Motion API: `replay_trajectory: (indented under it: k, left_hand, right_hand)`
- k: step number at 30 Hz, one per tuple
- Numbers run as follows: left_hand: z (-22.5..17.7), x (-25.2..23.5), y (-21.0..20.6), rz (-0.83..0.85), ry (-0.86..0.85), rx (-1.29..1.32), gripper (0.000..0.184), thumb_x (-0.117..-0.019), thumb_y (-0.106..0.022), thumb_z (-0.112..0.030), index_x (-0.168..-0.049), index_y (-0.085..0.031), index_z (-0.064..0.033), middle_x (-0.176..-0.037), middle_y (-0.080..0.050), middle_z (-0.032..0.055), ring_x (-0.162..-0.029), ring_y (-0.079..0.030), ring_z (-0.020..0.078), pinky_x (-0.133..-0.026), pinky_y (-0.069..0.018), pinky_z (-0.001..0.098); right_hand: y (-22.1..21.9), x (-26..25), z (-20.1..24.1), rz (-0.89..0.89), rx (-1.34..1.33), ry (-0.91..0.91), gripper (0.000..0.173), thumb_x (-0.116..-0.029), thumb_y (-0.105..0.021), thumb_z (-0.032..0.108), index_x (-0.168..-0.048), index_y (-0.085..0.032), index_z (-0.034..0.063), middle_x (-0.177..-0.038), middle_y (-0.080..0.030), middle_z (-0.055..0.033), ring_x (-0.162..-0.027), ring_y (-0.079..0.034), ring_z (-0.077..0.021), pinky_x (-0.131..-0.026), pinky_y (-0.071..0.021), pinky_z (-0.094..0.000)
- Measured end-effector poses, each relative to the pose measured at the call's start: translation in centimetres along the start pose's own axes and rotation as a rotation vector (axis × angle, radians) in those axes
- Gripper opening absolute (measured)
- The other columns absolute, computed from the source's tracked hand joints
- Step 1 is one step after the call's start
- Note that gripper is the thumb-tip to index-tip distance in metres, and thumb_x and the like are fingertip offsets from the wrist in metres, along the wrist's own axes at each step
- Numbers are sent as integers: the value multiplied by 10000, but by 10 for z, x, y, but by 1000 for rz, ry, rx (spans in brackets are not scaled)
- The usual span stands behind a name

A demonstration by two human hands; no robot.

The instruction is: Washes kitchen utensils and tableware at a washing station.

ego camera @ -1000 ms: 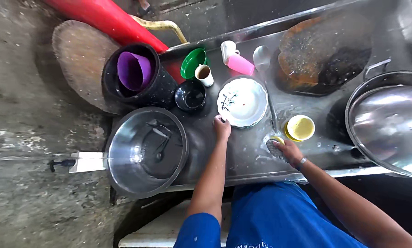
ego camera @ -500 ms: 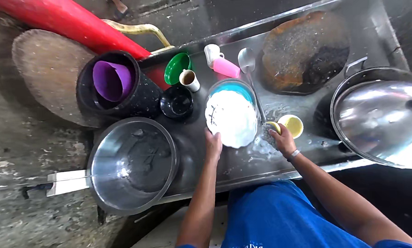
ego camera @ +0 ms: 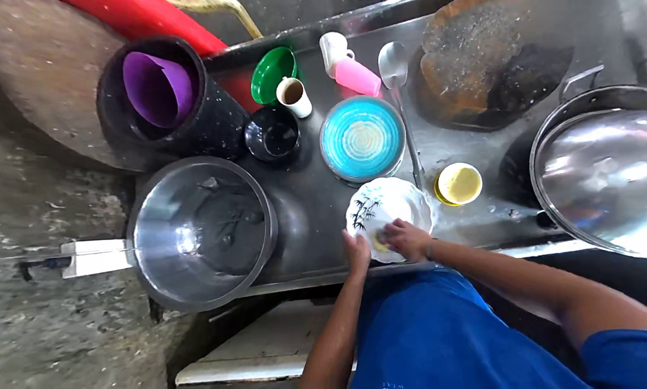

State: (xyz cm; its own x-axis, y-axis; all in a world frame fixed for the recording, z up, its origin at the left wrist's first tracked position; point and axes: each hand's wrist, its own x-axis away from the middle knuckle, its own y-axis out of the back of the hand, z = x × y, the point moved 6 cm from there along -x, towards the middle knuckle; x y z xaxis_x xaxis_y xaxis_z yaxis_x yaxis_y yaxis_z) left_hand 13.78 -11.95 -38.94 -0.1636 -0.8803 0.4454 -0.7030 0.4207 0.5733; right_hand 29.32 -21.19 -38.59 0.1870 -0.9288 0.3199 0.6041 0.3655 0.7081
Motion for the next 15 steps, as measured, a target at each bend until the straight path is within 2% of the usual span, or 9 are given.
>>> replay_trajectory:
  k: [1, 3, 5, 6, 8, 10, 11, 12, 15]
  left_hand:
    - [-1, -5, 0, 26, -4, -88, 561, -1071, -487, -219, -1544, -317, 31, -1368, -583, 290, -1276, -592, 374, -1082, -482, 523]
    - [-8, -13, -6, 153, -8, -230, 584, -1080, -485, -280, -1545, -316, 30, -1313, -612, 295, -1175, -651, 386, -1011, -527, 542]
    - [-13, -8, -21, 303, 56, -252, 570, -1100, -450, -316, -1547, -291, 0, -1230, -641, 265, -921, -732, 328, -793, -627, 490]
    - [-16, -4, -29, 344, 93, -209, 556, -1107, -432, -307, -1552, -270, -15, -1221, -637, 261, -856, -733, 314, -738, -632, 473]
    - [-15, -1, -39, 351, 102, -94, 508, -1104, -444, -280, -1527, -312, -31, -1186, -653, 239, -804, -743, 286, -696, -651, 449]
    - [-11, -5, -39, 318, 82, -12, 459, -1081, -503, -250, -1472, -419, -25, -1122, -690, 223, -780, -749, 271, -677, -656, 438]
    - [-9, -7, -38, 330, 82, 3, 495, -1092, -488, -269, -1509, -362, -34, -1122, -684, 225, -770, -746, 270, -671, -655, 436]
    - [-5, -6, -37, 345, 88, -3, 528, -1102, -461, -289, -1539, -297, -43, -1128, -673, 225, -762, -743, 270, -669, -654, 435]
    - [-7, -9, -36, 349, 107, -51, 537, -1103, -443, -301, -1541, -272, -41, -1102, -672, 213, -721, -736, 250, -652, -650, 418]
  right_hand:
    - [1, 13, -17, 22, 35, 14, 368, -926, -687, 162, -1294, -704, 173, -1500, -534, -122, -1390, -456, -393, -1114, -397, -622]
    - [39, 20, -57, -125, 150, -108, 331, -846, -753, 58, -1163, -763, 153, -1397, -619, -114, -1340, -505, -393, -1095, -417, -627]
    - [80, -3, -67, -327, 181, -264, 285, -879, -667, 8, -1129, -762, 107, -1354, -630, -165, -1316, -515, -424, -1069, -440, -622]
    - [84, -21, -60, -424, 138, -293, 297, -894, -654, 19, -1158, -757, 106, -1371, -617, -181, -1326, -509, -428, -1075, -446, -613]
    - [59, -56, -24, -487, -24, -212, 278, -918, -689, 116, -1189, -752, 119, -1398, -599, -171, -1328, -515, -402, -1104, -449, -576]
    - [38, -72, 0, -458, -68, -31, 197, -917, -710, 129, -1101, -775, 101, -1342, -632, -152, -1271, -556, -379, -1073, -483, -557]
    - [42, -74, -9, -450, -11, 10, 194, -923, -693, 117, -1096, -780, 115, -1324, -656, -130, -1268, -574, -358, -1072, -490, -542]
    - [53, -71, -26, -464, 46, -23, 219, -935, -659, 102, -1119, -774, 122, -1315, -672, -119, -1277, -579, -352, -1075, -481, -546]
    - [84, -64, -52, -643, 29, -208, 236, -917, -644, 44, -1111, -772, 89, -1242, -697, -144, -1242, -590, -367, -1084, -464, -540]
